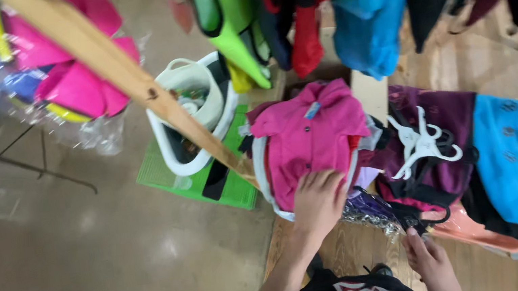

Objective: The person organizes small pet clothing by cutting off plastic tags with scissors, placing items onto plastic hangers, and hanging them on a wooden display rack.

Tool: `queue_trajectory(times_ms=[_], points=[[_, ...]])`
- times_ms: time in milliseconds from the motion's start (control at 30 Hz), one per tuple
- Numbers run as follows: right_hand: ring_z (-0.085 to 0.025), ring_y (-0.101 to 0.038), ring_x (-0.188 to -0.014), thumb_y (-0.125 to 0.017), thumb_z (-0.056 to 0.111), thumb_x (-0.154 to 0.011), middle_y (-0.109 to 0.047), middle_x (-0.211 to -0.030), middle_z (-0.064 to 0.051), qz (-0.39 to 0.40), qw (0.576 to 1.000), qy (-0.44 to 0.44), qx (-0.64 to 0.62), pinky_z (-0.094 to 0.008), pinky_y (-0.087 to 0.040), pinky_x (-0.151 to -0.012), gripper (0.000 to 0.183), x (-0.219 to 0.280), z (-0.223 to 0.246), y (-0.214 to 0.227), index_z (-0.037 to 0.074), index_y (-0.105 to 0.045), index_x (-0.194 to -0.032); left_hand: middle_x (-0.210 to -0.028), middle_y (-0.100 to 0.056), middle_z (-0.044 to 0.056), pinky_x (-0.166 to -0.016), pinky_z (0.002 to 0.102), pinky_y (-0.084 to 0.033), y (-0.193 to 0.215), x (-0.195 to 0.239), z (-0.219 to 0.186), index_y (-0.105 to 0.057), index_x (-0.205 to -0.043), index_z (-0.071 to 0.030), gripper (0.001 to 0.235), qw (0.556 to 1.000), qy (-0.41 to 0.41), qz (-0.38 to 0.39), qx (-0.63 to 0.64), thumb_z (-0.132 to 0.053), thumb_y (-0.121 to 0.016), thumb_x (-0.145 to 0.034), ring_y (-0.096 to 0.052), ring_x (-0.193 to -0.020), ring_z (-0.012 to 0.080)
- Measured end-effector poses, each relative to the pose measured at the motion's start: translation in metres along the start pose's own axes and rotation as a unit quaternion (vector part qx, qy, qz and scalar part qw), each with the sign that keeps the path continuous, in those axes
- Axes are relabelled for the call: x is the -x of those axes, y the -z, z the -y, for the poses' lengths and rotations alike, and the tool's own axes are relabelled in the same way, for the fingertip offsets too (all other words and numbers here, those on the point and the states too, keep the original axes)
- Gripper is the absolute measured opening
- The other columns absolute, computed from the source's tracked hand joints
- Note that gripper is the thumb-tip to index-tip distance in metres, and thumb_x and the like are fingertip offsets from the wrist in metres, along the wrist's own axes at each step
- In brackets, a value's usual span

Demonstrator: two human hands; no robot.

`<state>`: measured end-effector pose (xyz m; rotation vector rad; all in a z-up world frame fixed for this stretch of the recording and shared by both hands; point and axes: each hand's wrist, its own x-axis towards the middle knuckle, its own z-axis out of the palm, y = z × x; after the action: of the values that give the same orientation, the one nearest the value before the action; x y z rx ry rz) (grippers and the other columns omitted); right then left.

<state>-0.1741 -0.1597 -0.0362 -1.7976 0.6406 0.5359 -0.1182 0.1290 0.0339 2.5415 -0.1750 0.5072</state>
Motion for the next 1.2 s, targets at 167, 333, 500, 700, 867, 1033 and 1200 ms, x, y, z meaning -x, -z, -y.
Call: queue_trajectory(times_ms=[167, 333, 500, 700, 867, 1033, 1200], points=[[-0.024, -0.042, -0.065, -0.046, 0.034, -0.140, -0.046, -0.067, -0.013, 0.047, 0.981, 0.144, -0.119, -0.042, -0.030, -0.065, 0.063, -0.037, -0.017, 0.011, -0.010, -0.080, -0.109, -0.134, -0.084, 0.008, -0.104, 0.050, -0.058, -0.021, -0.054, -0.008, -0.086, -0.127, -0.011, 0.026, 0.987, -0.124, -0.038, -0.096, -0.028, -0.070, -0.118, -0.077, -0.119, 0.0280], [-0.024, -0.051, -0.073, -0.052, 0.021, -0.135, -0.064, -0.086, -0.014, 0.000, 0.972, 0.174, -0.157, -0.040, -0.037, -0.068, 0.034, -0.051, -0.003, 0.028, -0.007, -0.072, -0.132, -0.139, -0.086, 0.012, -0.117, 0.055, -0.062, -0.027, -0.097, 0.012, -0.081, -0.140, -0.012, 0.028, 0.985, -0.099, 0.006, -0.138, -0.022, -0.070, -0.117, -0.082, -0.127, 0.0278], [-0.019, -0.033, -0.072, -0.050, 0.012, -0.132, -0.037, -0.080, -0.006, -0.029, 0.975, 0.162, -0.148, -0.040, -0.025, -0.066, 0.030, -0.012, 0.081, 0.029, -0.006, -0.072, -0.137, -0.151, -0.079, 0.022, -0.119, 0.059, -0.064, -0.044, -0.125, 0.067, -0.079, -0.144, -0.008, 0.039, 0.971, -0.052, 0.063, -0.225, -0.034, -0.064, -0.119, -0.079, -0.136, 0.0350], [-0.012, -0.020, -0.068, -0.055, 0.014, -0.131, -0.021, -0.076, 0.002, 0.002, 0.958, 0.241, -0.154, -0.037, -0.012, -0.062, 0.030, -0.023, 0.091, 0.016, -0.007, -0.070, -0.117, -0.119, -0.085, 0.017, -0.106, 0.060, -0.066, -0.103, -0.158, 0.156, -0.077, -0.131, -0.011, 0.028, 0.943, 0.000, -0.035, -0.332, -0.013, -0.051, -0.121, -0.083, -0.109, 0.0390], [-0.012, -0.022, -0.070, -0.057, 0.013, -0.128, -0.021, -0.082, 0.001, 0.037, 0.962, 0.197, -0.186, -0.036, -0.012, -0.062, 0.030, -0.047, 0.075, 0.007, -0.013, -0.074, -0.125, -0.179, -0.055, 0.028, -0.132, 0.068, -0.039, -0.130, -0.192, 0.180, -0.050, -0.177, -0.005, 0.094, 0.930, 0.155, 0.093, -0.320, -0.076, -0.042, -0.117, -0.050, -0.167, 0.0461], [-0.013, -0.019, -0.067, -0.055, 0.013, -0.129, -0.020, -0.079, 0.000, 0.055, 0.971, 0.162, -0.167, -0.036, -0.011, -0.061, 0.029, -0.030, 0.093, -0.001, -0.010, -0.071, -0.123, -0.174, -0.057, 0.025, -0.134, 0.067, -0.034, -0.125, -0.219, 0.184, -0.046, -0.176, -0.005, 0.113, 0.940, 0.238, 0.173, -0.174, -0.087, -0.064, -0.102, -0.057, -0.157, 0.0471], [-0.016, -0.025, -0.063, -0.056, 0.014, -0.129, -0.026, -0.073, -0.002, 0.043, 0.969, 0.196, -0.143, -0.037, -0.017, -0.058, 0.029, -0.034, 0.094, 0.010, -0.008, -0.073, -0.120, -0.172, -0.058, 0.022, -0.131, 0.066, -0.043, -0.096, -0.241, 0.178, -0.054, -0.174, -0.020, 0.101, 0.940, 0.231, 0.231, -0.099, -0.065, -0.091, -0.091, -0.052, -0.162, 0.0436]])
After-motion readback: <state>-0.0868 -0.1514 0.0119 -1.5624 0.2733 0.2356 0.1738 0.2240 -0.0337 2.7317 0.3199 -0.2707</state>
